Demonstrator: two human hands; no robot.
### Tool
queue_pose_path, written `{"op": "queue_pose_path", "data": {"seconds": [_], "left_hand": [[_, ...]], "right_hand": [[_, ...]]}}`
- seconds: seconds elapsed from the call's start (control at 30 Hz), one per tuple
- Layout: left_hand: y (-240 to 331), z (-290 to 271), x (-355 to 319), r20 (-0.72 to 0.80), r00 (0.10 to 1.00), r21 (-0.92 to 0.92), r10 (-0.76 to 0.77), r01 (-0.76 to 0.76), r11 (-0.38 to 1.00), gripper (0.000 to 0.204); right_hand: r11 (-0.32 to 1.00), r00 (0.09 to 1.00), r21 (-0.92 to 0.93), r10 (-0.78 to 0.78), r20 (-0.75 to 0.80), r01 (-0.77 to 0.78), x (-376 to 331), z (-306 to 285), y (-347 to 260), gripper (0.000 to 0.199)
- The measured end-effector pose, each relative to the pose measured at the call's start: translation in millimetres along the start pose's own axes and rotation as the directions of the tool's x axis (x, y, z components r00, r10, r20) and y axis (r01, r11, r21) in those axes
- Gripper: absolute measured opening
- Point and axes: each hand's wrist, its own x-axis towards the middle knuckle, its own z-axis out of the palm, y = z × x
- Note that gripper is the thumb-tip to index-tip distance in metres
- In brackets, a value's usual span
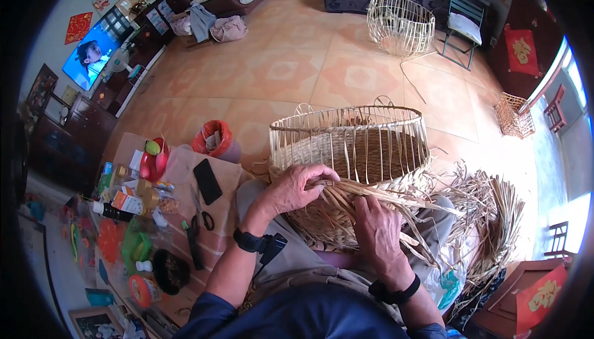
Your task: The recorder is weaving bamboo or straw strips into a basket.
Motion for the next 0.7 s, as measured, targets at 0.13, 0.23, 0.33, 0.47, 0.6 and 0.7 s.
{"op": "queue_pose_path", "data": {"seconds": [0.13,0.23,0.33,0.47,0.6,0.7], "left_hand": [[-7,-5,-4,-0.019,0.999,-0.010,0.043,-0.043,0.999,0.039],[-9,-10,-12,0.049,0.999,-0.073,0.023,-0.019,0.997,0.040],[-6,-5,2,0.090,0.986,-0.079,0.144,-0.137,0.987,0.041],[-10,0,3,0.064,0.983,0.001,0.169,-0.170,0.985,0.041],[-13,-3,0,0.099,0.987,-0.061,0.130,-0.125,0.990,0.037],[-12,-10,3,0.112,0.985,-0.052,0.133,-0.128,0.990,0.032]], "right_hand": [[0.937,0.948,0.302,0.080,0.307,-0.177,12,-20,-9,0.027],[0.452,0.861,0.733,0.234,0.452,-0.508,13,-42,-35,0.043],[0.128,0.750,0.751,0.283,0.598,-0.647,16,-43,-5,0.039],[-0.081,0.738,0.754,0.163,0.655,-0.652,24,-27,24,0.014],[-0.190,0.732,0.746,0.148,0.665,-0.639,28,-16,26,0.019],[-0.251,0.723,0.730,0.140,0.677,-0.635,30,-15,24,0.022]]}}
